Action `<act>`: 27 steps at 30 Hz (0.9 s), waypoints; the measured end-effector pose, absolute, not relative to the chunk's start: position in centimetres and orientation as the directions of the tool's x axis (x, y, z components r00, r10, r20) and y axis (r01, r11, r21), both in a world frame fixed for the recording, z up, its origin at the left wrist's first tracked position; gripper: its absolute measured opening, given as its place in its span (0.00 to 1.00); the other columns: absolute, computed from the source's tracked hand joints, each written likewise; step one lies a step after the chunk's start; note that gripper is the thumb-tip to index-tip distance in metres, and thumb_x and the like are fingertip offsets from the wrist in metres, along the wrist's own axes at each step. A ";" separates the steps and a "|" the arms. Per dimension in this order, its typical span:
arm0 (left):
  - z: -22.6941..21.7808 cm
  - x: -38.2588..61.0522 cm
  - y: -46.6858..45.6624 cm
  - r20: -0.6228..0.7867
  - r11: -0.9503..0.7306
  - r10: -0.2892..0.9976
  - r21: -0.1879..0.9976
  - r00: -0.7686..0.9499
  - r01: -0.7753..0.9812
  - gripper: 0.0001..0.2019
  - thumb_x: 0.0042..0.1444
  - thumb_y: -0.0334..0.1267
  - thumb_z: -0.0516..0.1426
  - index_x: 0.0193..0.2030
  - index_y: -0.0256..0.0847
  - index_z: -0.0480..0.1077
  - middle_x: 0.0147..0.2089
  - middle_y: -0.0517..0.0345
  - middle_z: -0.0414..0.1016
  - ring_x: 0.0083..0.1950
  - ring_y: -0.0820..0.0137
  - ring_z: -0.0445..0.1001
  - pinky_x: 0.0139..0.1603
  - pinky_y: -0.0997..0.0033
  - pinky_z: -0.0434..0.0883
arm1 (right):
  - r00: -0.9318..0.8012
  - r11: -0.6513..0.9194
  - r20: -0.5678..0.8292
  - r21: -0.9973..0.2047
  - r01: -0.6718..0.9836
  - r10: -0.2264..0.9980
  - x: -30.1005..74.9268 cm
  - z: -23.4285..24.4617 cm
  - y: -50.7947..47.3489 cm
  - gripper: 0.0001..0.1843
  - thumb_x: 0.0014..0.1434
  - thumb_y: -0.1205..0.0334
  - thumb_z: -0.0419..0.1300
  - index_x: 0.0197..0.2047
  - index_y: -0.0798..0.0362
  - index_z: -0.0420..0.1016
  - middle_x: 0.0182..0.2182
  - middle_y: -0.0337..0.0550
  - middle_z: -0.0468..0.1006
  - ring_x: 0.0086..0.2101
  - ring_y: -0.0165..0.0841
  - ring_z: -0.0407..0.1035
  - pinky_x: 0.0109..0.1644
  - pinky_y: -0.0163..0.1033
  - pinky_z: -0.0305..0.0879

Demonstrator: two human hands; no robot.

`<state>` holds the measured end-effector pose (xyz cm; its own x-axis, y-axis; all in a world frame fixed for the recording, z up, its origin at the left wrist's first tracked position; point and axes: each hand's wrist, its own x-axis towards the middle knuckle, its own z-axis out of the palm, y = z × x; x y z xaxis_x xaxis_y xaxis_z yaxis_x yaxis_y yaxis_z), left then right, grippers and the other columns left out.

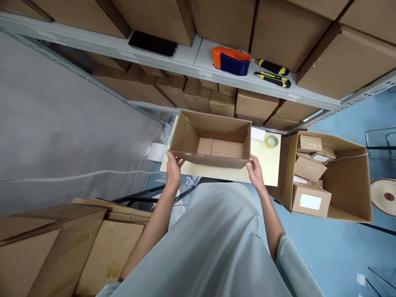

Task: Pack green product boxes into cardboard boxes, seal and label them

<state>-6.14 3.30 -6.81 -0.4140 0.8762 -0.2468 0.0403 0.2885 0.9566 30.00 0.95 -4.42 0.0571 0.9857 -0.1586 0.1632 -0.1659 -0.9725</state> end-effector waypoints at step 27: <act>-7.7 -11.7 7.3 -0.267 0.356 0.902 0.905 -0.340 0.233 0.26 0.65 0.66 0.62 0.37 0.42 0.76 0.37 0.54 0.81 0.43 0.60 0.78 0.49 0.64 0.79 | 0.287 -0.366 -0.296 -0.901 0.232 0.911 33.8 -7.6 3.9 0.38 0.63 0.15 0.57 0.33 0.45 0.67 0.29 0.38 0.75 0.34 0.39 0.69 0.43 0.45 0.75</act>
